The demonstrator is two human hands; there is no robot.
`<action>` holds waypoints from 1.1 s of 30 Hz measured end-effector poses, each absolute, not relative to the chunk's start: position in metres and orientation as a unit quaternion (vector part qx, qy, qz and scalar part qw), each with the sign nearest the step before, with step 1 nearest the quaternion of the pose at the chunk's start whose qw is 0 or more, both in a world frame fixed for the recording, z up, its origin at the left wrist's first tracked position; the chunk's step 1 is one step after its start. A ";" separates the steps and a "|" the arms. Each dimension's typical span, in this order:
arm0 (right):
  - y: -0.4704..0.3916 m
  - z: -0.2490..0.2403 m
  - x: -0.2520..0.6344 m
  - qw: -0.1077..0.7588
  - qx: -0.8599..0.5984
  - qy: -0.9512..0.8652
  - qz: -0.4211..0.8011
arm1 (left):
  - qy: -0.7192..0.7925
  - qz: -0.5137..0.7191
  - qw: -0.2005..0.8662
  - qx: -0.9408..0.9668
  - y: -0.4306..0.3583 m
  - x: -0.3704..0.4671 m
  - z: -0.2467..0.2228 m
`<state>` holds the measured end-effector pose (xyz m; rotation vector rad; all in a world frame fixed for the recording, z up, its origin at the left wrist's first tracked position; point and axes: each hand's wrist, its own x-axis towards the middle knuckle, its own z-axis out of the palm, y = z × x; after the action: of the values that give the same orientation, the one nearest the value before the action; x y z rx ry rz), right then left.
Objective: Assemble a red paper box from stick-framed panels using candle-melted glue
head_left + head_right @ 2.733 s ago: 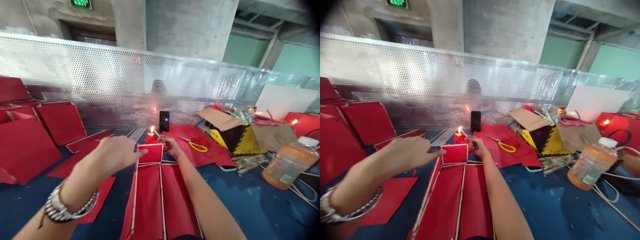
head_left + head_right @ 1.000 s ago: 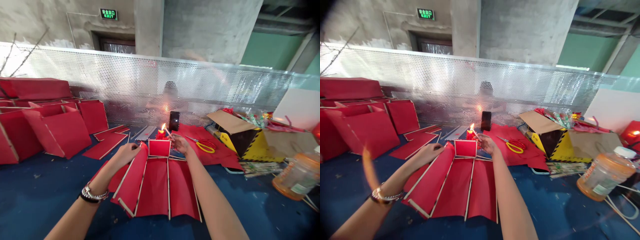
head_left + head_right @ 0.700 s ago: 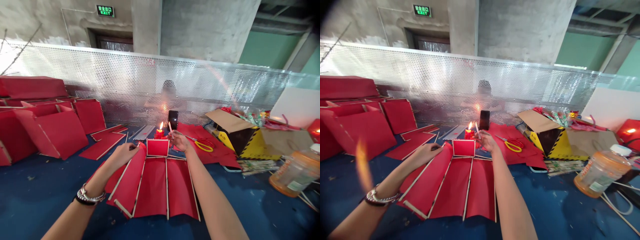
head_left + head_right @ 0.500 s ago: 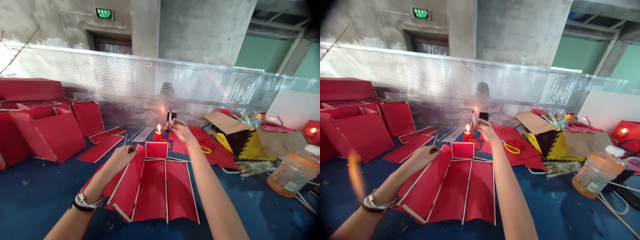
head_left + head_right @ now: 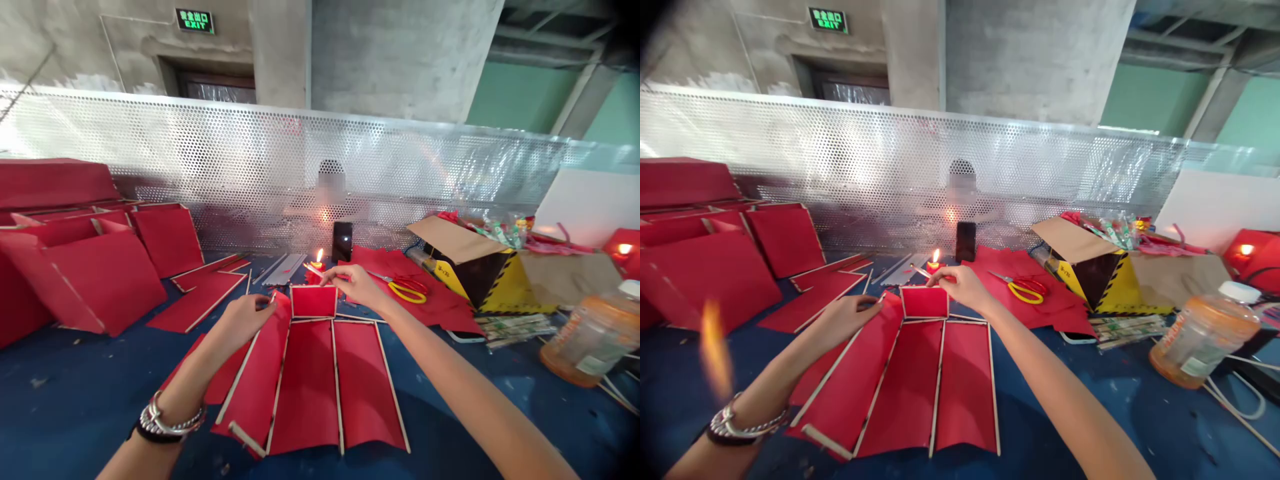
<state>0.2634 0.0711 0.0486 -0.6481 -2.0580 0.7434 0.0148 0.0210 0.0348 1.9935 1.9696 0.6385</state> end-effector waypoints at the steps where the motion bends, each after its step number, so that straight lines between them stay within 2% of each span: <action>1: 0.072 0.049 0.264 0.417 -0.255 -0.820 0.299 | 0.681 0.217 0.139 0.685 0.021 0.015 0.035; 7: 0.080 0.036 0.264 0.405 -0.286 -0.819 0.290 | 0.710 0.178 0.111 0.672 0.018 0.021 0.043; 15: 0.076 0.057 0.276 0.478 -0.328 -0.798 0.161 | 0.720 0.158 0.131 0.663 0.024 0.013 0.042; 20: 0.076 0.067 0.303 0.361 -0.361 -0.849 0.137 | 0.715 0.175 0.170 0.656 0.022 0.012 0.042; 25: 0.074 0.068 0.313 0.261 -0.394 -0.881 0.001 | 0.723 0.183 0.174 0.643 0.015 0.021 0.048; 28: 0.068 0.068 0.301 0.250 -0.367 -0.896 -0.032 | 0.725 0.166 0.179 0.644 0.015 0.022 0.050; 33: 0.054 0.047 0.260 0.288 -0.386 -0.876 -0.001 | 0.705 0.168 0.155 0.672 0.023 0.015 0.043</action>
<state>0.2605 0.0541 0.0474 -1.0303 -2.3406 -0.0038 0.0146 0.0227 0.0428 1.9241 2.0188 0.4820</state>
